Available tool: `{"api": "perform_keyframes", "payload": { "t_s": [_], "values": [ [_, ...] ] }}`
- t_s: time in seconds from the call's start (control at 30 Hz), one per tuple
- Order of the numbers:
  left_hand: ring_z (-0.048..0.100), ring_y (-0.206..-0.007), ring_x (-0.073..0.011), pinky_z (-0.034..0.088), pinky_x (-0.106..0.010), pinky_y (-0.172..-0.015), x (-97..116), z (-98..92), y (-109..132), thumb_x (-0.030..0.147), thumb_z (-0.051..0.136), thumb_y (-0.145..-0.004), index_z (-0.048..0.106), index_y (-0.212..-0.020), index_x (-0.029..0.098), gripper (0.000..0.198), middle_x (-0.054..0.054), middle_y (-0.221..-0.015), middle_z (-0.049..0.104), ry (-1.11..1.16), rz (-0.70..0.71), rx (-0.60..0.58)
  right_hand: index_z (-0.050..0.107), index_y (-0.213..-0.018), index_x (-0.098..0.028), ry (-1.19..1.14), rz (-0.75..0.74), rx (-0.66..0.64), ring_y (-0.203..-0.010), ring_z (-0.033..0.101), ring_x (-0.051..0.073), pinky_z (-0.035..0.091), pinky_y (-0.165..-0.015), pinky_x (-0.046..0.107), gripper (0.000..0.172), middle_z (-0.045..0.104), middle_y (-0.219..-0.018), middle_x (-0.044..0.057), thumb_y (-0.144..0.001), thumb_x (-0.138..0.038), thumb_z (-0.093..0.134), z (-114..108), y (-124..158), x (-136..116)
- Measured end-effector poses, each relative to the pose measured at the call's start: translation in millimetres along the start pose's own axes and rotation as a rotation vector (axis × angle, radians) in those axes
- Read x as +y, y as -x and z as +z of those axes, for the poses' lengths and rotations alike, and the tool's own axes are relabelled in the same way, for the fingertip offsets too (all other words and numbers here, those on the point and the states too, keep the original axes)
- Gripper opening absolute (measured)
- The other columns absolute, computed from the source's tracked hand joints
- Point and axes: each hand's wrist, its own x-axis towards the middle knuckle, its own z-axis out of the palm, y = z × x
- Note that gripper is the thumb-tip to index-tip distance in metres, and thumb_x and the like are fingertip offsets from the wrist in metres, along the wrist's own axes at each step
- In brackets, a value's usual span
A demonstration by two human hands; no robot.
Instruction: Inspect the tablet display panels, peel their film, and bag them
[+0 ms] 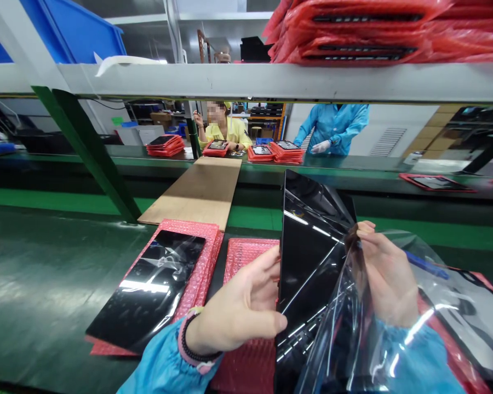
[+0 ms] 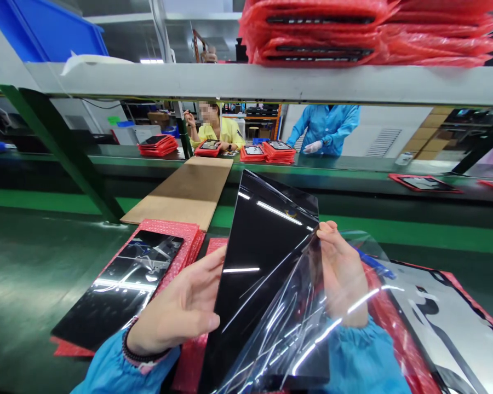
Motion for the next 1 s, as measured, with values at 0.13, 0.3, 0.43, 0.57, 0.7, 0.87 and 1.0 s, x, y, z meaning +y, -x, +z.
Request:
{"api": "perform_keyframes", "payload": {
  "t_s": [0.13,0.3,0.43,0.57,0.7,0.87,1.0],
  "values": [
    [0.049,-0.13,-0.0293,0.035,-0.042,-0.11,-5.1,2.9,-5.4,0.019,0.064,-0.082,0.06,-0.129,0.026,0.047,-0.007,-0.132,0.061,0.114,0.042,0.13,0.051,-0.077,-0.02,0.007,-0.074,0.027,-0.051,0.054,0.002,0.052,-0.053,0.009,0.037,0.045,-0.064,-0.012,-0.054,0.005,0.064,-2.3,0.8,1.6],
    [0.049,-0.13,-0.0266,0.031,-0.039,-0.114,-13.0,6.5,-13.3,0.042,0.057,-0.089,0.071,-0.114,0.024,0.034,-0.005,-0.126,0.066,0.09,0.16,0.378,0.06,-0.083,-0.022,0.031,-0.253,0.071,-0.061,0.056,0.004,0.053,-0.06,0.007,0.041,0.052,-0.07,-0.009,-0.051,0.001,0.071,-3.0,11.1,6.8],
    [0.044,-0.134,-0.0259,0.024,-0.038,-0.117,-18.5,3.7,-14.7,0.048,0.061,-0.085,0.073,-0.109,0.024,0.036,-0.004,-0.129,0.064,-0.039,0.159,0.548,0.063,-0.083,-0.024,0.065,-0.345,0.115,-0.07,0.055,0.006,0.052,-0.064,0.008,0.044,0.053,-0.073,-0.007,-0.045,-0.003,0.074,0.5,21.1,8.5],
    [0.046,-0.132,-0.0305,0.026,-0.044,-0.116,-19.7,3.1,-13.7,0.048,0.064,-0.083,0.074,-0.109,0.023,0.038,-0.007,-0.124,0.066,-0.011,0.181,0.428,0.061,-0.078,-0.024,0.126,-0.497,-0.012,-0.063,0.043,0.007,0.044,-0.054,0.007,0.042,0.045,-0.071,-0.007,-0.044,-0.007,0.078,-1.4,25.6,7.1],
    [0.049,-0.129,-0.0334,0.029,-0.048,-0.113,-18.0,6.5,-12.6,0.047,0.064,-0.082,0.074,-0.108,0.023,0.037,-0.009,-0.119,0.069,0.03,0.16,0.307,0.059,-0.081,-0.027,0.189,-0.637,-0.053,-0.066,0.041,0.01,0.04,-0.057,0.013,0.042,0.047,-0.074,-0.006,-0.049,-0.008,0.078,-5.4,27.3,5.4],
    [0.054,-0.124,-0.0357,0.033,-0.05,-0.109,-17.8,7.3,-10.7,0.048,0.065,-0.08,0.073,-0.11,0.022,0.041,-0.011,-0.119,0.069,0.077,0.1,0.236,0.058,-0.083,-0.029,0.239,-0.813,-0.089,-0.073,0.047,0.012,0.043,-0.084,0.021,0.042,0.052,-0.07,-0.007,-0.052,-0.007,0.077,-5.6,30.0,4.2],
    [0.052,-0.125,-0.0347,0.034,-0.048,-0.11,-22.5,4.8,-9.8,0.049,0.063,-0.082,0.073,-0.112,0.02,0.043,-0.011,-0.119,0.068,0.056,0.11,0.246,0.057,-0.089,-0.033,0.243,-0.856,-0.083,-0.088,0.058,0.012,0.039,-0.101,0.027,0.048,0.062,-0.077,-0.01,-0.055,-0.004,0.075,-1.7,34.2,5.4]
  ]
}}
